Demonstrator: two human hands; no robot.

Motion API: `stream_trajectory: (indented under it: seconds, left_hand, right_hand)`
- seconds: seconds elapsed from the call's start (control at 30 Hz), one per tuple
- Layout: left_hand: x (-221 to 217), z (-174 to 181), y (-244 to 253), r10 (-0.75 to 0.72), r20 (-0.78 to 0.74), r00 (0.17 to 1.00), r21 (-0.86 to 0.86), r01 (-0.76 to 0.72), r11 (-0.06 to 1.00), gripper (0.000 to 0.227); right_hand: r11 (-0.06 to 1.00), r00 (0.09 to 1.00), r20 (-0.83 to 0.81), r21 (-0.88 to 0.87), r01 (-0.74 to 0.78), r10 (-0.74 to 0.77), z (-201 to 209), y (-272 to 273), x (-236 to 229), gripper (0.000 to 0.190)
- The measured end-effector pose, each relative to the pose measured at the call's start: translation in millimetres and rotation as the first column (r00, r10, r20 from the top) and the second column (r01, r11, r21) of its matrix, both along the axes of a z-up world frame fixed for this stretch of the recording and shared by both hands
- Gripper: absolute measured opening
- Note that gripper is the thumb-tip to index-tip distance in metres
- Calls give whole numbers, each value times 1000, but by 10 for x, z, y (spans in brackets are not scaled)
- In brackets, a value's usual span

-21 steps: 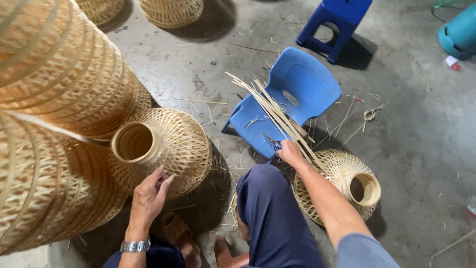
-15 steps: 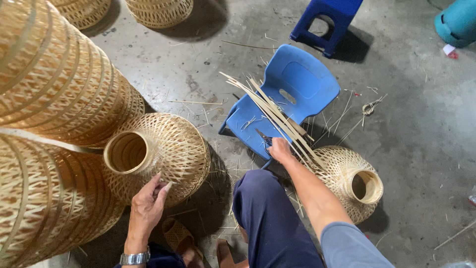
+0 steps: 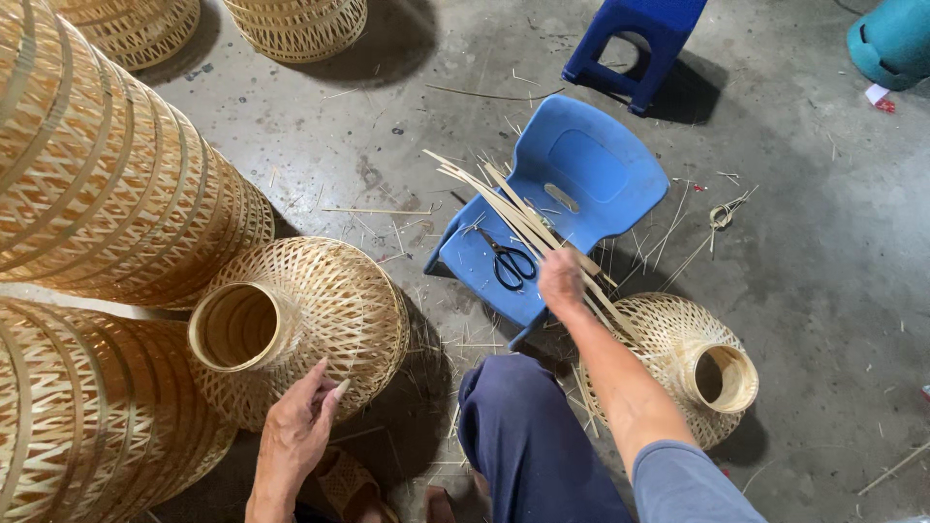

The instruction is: The person weaves bamboo strips into the necks and bodies of several woven bamboo baskets, using scissors to trim excess strips and handling multiple long, thin bamboo fibers.

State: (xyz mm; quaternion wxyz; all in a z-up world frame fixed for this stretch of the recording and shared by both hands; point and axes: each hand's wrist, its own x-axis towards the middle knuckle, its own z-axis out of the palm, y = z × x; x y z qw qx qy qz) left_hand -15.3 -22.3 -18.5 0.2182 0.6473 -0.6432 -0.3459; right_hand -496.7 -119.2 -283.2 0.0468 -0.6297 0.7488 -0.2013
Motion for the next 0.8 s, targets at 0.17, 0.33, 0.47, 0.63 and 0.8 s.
stream_trajectory:
  seconds: [0.17,0.33,0.47,0.63,0.8]
  left_hand:
    - [6,-76,20,-41,84,996,-79,47,996,52]
    - [4,-83,-9,-78,181,980,92,62,994,53]
    - [-26,-54,6,-47,168,985,34,42,999,52]
    - [-36,-49,-2,-63,184,981,35,58,998,51]
    - [-10,-110,10,-118,236,965,-84,141,986,51]
  right_hand:
    - [980,986,-97,132,150,-138,288,176,-303,26]
    - [899,967,-144,361,248,-210,444,134,-373,44]
    - [933,969,-142,272,236,-203,331,136,-425,42]
    - [888,966,-88,382,257,-242,377,149,-378,48]
    - [973,969,-152,98,210,-194,394,290,-322,35]
